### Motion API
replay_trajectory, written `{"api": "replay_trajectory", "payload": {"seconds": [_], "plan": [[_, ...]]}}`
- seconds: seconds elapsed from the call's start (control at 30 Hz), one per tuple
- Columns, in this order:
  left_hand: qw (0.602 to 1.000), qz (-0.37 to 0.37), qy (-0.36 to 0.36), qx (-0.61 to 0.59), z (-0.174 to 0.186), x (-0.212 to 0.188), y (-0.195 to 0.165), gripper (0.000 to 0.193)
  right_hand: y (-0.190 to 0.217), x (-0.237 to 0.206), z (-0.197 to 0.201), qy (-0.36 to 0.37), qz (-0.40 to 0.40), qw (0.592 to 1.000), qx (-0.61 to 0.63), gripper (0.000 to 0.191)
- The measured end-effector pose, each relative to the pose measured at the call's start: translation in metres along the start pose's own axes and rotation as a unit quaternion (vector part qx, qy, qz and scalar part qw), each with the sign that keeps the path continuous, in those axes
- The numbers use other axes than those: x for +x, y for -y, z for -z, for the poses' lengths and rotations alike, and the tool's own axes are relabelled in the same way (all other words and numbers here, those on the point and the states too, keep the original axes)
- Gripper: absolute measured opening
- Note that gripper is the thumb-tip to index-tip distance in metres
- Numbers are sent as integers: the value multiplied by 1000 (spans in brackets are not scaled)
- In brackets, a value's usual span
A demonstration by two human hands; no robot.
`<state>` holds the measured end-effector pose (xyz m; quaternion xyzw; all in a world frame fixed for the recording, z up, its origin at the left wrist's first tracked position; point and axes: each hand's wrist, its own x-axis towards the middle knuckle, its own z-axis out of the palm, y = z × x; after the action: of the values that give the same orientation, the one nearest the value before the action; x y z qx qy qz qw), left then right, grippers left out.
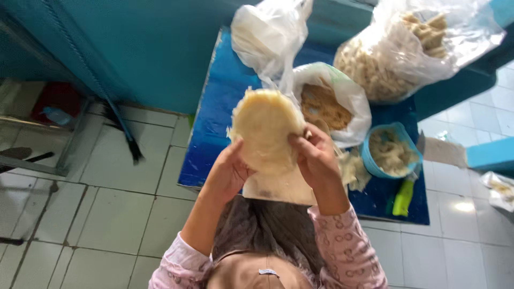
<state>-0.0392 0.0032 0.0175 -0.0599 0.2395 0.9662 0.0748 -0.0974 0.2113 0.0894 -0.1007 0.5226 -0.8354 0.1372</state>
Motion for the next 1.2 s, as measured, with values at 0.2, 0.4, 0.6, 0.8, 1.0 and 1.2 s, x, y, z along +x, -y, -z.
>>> {"api": "replay_trajectory", "payload": {"seconds": [0.2, 0.4, 0.6, 0.8, 1.0, 1.2], "plan": [[991, 95, -51, 81, -1, -22, 43, 43, 2, -78, 16, -184, 13, 830, -526, 42], [992, 117, -10, 36, -13, -29, 33, 48, -17, -91, -18, 1, 238, 800, -551, 34], [985, 46, 93, 136, -8, -37, 31, 50, -31, -79, -16, -33, 146, 872, -466, 17], [961, -65, -23, 269, -3, -35, 57, 36, -43, -76, 1, -80, 143, 939, -301, 17], [943, -124, -66, 303, -22, -32, 63, 26, -50, -80, 4, -30, 217, 902, -372, 38], [926, -78, -37, 367, -33, -32, 46, 26, -40, -70, 38, -92, 23, 995, -12, 32]]}}
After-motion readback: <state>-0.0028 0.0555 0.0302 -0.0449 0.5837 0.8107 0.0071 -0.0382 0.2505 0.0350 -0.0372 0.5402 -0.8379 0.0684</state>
